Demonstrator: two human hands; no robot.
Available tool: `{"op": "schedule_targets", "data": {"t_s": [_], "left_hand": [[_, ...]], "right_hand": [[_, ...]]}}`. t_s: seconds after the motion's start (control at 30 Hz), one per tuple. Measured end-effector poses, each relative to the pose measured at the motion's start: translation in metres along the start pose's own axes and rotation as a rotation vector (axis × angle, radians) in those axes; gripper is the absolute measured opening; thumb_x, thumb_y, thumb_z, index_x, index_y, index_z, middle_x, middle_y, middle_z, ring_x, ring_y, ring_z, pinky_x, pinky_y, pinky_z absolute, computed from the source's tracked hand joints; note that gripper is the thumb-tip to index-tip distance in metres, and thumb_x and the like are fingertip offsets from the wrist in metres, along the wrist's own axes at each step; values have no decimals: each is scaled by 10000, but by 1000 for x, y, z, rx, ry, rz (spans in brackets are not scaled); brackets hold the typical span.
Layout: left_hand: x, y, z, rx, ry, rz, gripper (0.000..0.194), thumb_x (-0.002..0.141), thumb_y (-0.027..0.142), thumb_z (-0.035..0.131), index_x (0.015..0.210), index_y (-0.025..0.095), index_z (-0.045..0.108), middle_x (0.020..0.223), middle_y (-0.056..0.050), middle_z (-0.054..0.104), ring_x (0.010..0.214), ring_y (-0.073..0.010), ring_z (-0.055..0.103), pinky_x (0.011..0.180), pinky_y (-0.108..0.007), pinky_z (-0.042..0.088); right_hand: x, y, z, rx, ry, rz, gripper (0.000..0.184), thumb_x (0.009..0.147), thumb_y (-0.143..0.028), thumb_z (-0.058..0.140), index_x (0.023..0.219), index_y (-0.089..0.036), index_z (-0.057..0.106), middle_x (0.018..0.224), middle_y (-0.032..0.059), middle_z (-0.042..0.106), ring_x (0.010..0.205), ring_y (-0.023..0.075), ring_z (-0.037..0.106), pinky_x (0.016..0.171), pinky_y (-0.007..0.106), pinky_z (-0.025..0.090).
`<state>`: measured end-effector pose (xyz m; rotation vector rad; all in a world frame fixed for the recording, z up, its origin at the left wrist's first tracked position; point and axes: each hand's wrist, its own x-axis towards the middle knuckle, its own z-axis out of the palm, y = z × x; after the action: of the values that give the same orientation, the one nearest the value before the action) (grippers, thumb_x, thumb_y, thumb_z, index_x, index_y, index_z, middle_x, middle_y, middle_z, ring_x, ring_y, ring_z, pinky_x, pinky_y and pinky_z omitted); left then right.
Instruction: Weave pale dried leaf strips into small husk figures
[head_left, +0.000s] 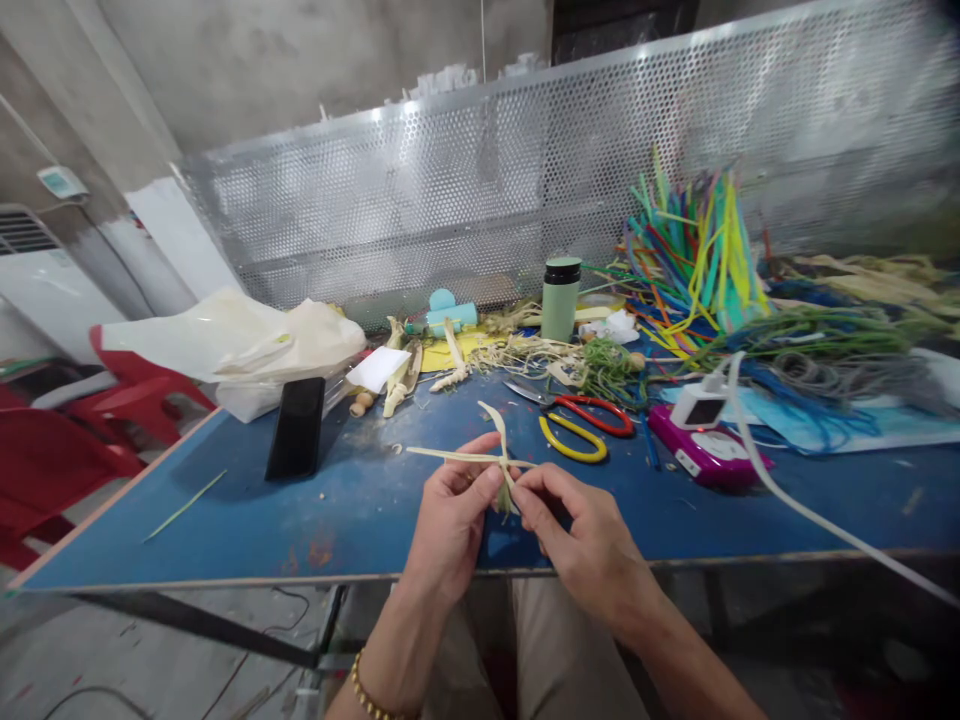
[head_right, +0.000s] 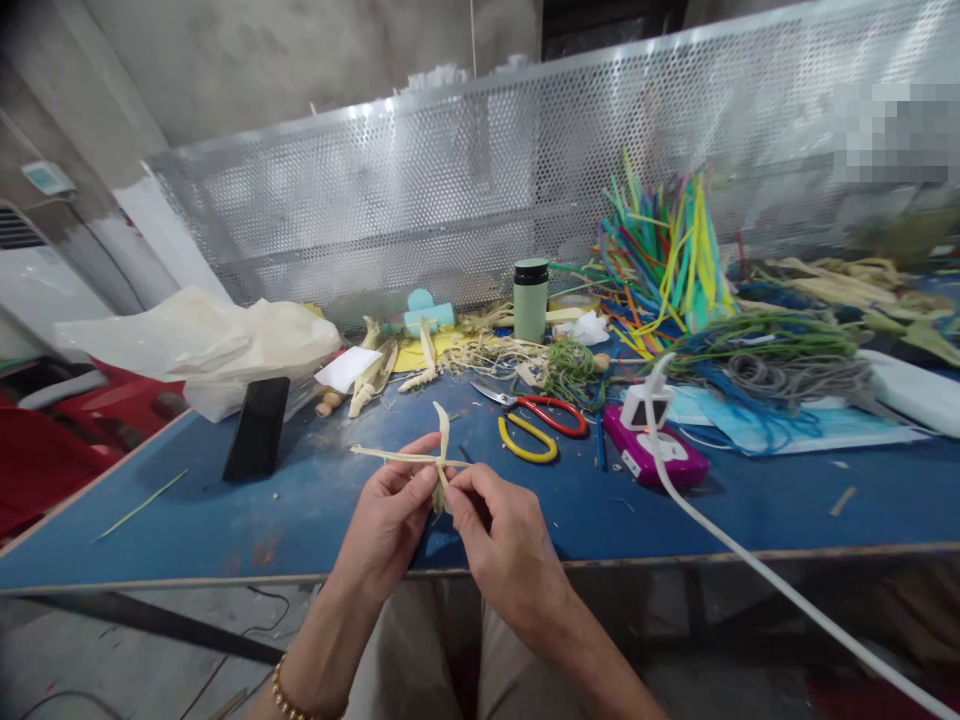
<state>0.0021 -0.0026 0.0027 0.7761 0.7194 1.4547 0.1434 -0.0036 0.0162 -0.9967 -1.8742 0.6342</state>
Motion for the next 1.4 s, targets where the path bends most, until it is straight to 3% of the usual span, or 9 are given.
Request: {"op": "schedule_targets", "data": {"t_s": [0.27, 0.47, 0.77, 0.97, 1.4], "left_hand": [[0, -1, -2, -43, 38, 16, 367, 635, 214, 834, 954, 179, 654, 758, 18, 669, 686, -89, 596, 708, -215, 452], [-1, 0, -4, -49, 22, 19, 539, 679, 211, 810, 1174, 211, 594, 739, 16, 672, 699, -111, 628, 735, -243, 469], [-3, -1, -4, 21, -25, -12, 250, 721, 237, 781, 941, 139, 713, 808, -62, 730, 743, -136, 652, 730, -244, 487], [-2, 0, -4, -33, -4, -33, 243, 682, 204, 807, 898, 144, 716, 752, -48, 720, 703, -112, 634, 687, -206, 474], [-6, 1, -5, -47, 71, -38, 244, 580, 227, 863, 722, 133, 688, 687, -43, 677, 645, -101, 587, 629, -197, 447]], "right_hand": [[-1, 1, 2, -7, -32, -19, 240, 931, -292, 490, 716, -199, 544, 621, -21, 556, 545, 114, 483, 545, 243, 363], [-1, -2, 1, 29, -17, 24, 239, 934, -310, 493, 742, -194, 574, 636, -15, 578, 564, 114, 503, 555, 238, 373], [-3, 2, 0, 135, -81, 99, 305, 957, -352, 458, 698, -200, 513, 603, -24, 531, 524, 106, 463, 521, 236, 353], [-7, 3, 3, 121, -111, 107, 325, 951, -365, 468, 671, -200, 483, 570, -33, 494, 514, 103, 439, 507, 234, 326], [-19, 2, 15, -112, -93, -117, 262, 987, -245, 380, 731, -204, 419, 658, -26, 511, 573, 102, 466, 570, 240, 306]]}}
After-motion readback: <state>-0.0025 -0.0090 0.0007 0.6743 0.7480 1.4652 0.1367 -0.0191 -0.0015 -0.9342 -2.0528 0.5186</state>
